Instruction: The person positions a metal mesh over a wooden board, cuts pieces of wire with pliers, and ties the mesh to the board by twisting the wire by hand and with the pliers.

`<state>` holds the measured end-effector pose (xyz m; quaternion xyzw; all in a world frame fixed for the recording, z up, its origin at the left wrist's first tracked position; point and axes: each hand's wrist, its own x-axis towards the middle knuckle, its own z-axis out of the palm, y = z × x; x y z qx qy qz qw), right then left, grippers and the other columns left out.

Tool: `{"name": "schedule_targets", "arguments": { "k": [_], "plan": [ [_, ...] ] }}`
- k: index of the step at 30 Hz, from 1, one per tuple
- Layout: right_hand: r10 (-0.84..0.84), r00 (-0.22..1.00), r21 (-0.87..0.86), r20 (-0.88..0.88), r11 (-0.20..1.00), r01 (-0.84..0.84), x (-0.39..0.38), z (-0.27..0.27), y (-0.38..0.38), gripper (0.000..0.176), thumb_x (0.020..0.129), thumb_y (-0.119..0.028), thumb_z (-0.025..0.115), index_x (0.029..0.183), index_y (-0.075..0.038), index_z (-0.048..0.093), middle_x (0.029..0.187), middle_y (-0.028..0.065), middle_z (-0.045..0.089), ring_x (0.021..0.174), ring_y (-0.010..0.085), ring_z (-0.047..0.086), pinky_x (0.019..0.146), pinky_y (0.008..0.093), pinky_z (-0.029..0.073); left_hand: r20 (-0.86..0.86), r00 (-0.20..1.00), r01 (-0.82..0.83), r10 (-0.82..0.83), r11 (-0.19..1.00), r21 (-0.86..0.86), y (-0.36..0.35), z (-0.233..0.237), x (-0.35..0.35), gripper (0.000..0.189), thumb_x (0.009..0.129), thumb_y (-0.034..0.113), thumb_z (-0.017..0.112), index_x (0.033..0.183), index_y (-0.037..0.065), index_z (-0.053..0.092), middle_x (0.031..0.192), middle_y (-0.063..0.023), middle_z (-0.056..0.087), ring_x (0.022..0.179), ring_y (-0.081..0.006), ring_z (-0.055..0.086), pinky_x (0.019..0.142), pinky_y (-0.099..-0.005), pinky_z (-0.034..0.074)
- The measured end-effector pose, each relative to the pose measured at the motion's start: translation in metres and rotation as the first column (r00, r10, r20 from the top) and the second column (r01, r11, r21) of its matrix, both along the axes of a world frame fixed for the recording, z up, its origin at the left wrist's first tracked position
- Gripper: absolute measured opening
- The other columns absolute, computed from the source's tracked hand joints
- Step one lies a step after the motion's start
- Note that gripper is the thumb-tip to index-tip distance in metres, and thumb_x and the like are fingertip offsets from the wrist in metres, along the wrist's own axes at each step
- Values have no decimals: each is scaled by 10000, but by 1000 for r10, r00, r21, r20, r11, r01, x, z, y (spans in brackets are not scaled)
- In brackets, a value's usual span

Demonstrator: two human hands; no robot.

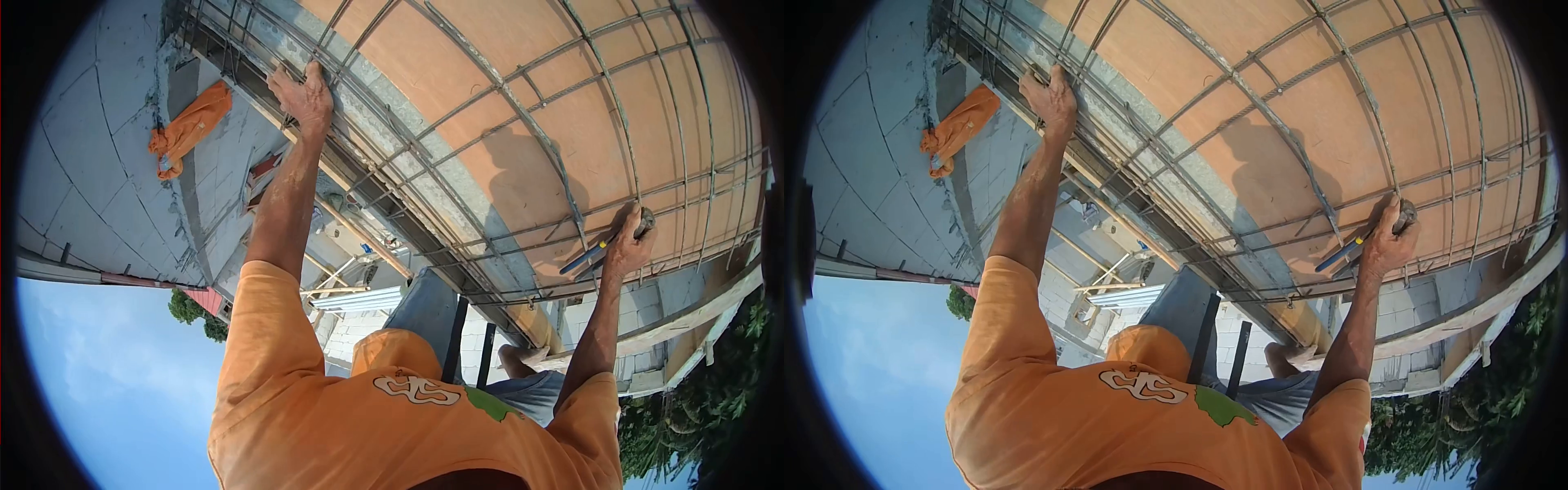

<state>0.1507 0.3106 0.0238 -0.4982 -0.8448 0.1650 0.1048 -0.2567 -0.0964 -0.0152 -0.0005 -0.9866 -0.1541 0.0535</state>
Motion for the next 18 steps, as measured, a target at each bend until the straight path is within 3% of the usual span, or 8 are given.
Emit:
{"name": "schedule_targets", "arguments": {
  "k": [2, 4, 12, 17, 18],
  "plan": [
    [-40, 999, -38, 18, 998, 41, -2, 4, 1, 381, 884, -342, 729, 806, 7, 599, 701, 158, 595, 603, 315, 556, 554, 429, 436, 26, 999, -22, 20, 997, 73, 4, 5, 2, 724, 811, 399, 631, 1302, -104, 454, 1395, -358, 353, 1292, -506, 380, 1033, -579, 342],
    [-33, 999, -15, -6, 999, 33, -9, 8, 2, 376, 884, -347, 728, 830, 7, 613, 703, 160, 598, 606, 327, 562, 558, 437, 438, 29, 998, -58, 58, 998, 11, 7, 5, 1, 702, 816, 389, 626, 1288, -104, 462, 1396, -360, 350, 1286, -506, 388, 1031, -573, 350],
    [-66, 994, -33, 93, 997, 69, -9, 7, -1, 398, 891, -374, 711, 871, 16, 634, 780, 195, 639, 686, 362, 609, 611, 452, 472, 24, 998, -65, 64, 997, 34, 7, 6, 4, 711, 812, 395, 637, 1293, -95, 451, 1403, -359, 344, 1279, -501, 404, 1028, -555, 375],
    [-56, 997, -51, 46, 997, 58, -11, 7, -3, 443, 910, -419, 669, 909, 21, 622, 802, 215, 633, 722, 400, 604, 643, 479, 465, 20, 997, -70, 70, 998, 0, 7, 7, 2, 710, 814, 395, 639, 1292, -95, 450, 1384, -352, 357, 1263, -505, 421, 1017, -547, 390],
    [-58, 992, -60, 109, 996, 65, -12, 10, -3, 454, 919, -435, 647, 921, 18, 614, 812, 219, 628, 743, 417, 596, 660, 492, 456, 22, 997, -70, 70, 998, -9, 9, 7, 2, 712, 813, 392, 641, 1295, -96, 447, 1383, -349, 357, 1262, -501, 424, 1013, -547, 393]
  ]
}}
